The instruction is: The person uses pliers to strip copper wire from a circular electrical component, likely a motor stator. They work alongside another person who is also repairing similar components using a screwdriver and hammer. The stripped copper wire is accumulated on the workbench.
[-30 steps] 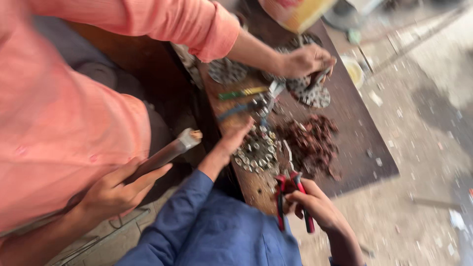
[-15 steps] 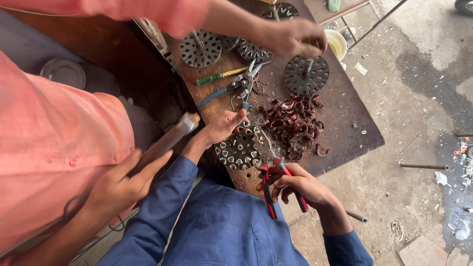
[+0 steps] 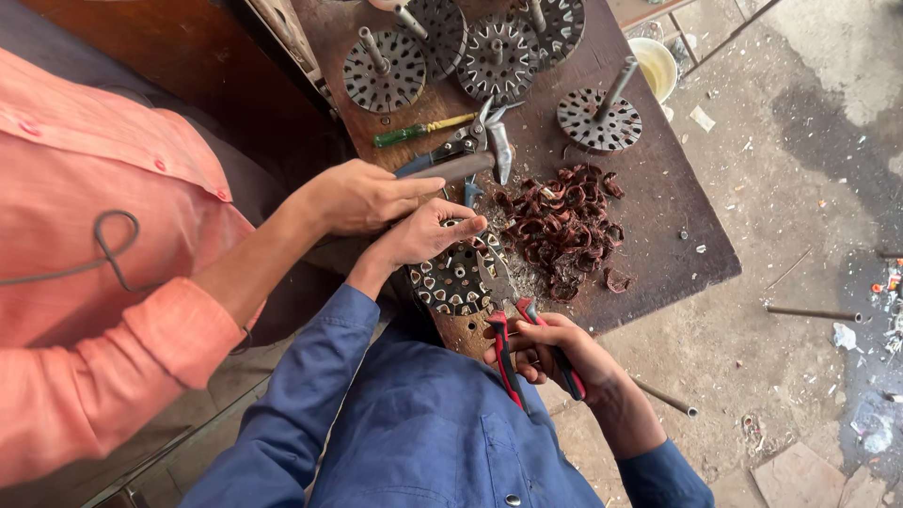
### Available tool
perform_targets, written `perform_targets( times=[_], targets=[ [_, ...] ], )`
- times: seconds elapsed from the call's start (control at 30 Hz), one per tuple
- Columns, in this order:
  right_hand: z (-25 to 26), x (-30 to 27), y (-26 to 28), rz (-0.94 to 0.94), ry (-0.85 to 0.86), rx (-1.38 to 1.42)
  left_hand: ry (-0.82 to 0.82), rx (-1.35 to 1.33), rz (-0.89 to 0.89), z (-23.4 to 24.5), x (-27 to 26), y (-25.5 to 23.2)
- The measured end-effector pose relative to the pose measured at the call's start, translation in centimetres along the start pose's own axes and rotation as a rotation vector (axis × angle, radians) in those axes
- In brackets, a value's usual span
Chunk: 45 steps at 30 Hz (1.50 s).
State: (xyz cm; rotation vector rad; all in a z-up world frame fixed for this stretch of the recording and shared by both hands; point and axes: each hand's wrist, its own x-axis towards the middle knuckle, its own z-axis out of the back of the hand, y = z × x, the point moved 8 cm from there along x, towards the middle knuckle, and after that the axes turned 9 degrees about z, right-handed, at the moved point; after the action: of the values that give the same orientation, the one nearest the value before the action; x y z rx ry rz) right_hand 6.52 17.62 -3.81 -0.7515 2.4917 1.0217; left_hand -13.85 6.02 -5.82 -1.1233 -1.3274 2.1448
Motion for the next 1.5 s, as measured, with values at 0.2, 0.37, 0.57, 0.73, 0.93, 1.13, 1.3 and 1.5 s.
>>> perform_targets(
  times=[0.2, 0.37, 0.57, 0.73, 0.93, 1.13, 1.3, 1.5],
  targets=[
    [-1.0, -0.9, 0.3, -0.034, 0.117, 0.084, 0.063, 0.085, -0.037, -0.2, -0.4, -2.3],
    [-0.6, -1.2, -0.2, -0.091, 0.003, -0.027, 0.148, 0.06, -0.062, -0.8, -0.3, -3.0],
    [-2.7, -1.4, 0.0, -0.069, 0.163, 0.231, 0.124, 0.066, -0.086, -0.9, -0.4, -2.8],
    [-3.4, -1.3, 0.1, -0.087, 0.162, 0.371, 0.141, 0.085, -0.085, -0.6, -0.1, -2.9],
    [-3.0, -1.4, 0.3, -0.075, 0.183, 0.31, 0.184, 0.069, -0.102, -0.6, -0.2, -3.5],
    [-3.2, -1.6, -0.1, -0.098, 0.191, 0.364, 0.196, 0.135, -0.087, -0.8, -0.4, -4.3],
    [-3.8, -1.4, -0.3, -0.137, 0.098, 0.376, 0.231, 0.191, -0.061, -1.1, -0.4, -4.6],
    [-4.8, -1.5, 0.0, -0.129, 0.198, 0.486, 0.216, 0.119, -0.088, -1.3, -0.2, -4.4]
  ],
)
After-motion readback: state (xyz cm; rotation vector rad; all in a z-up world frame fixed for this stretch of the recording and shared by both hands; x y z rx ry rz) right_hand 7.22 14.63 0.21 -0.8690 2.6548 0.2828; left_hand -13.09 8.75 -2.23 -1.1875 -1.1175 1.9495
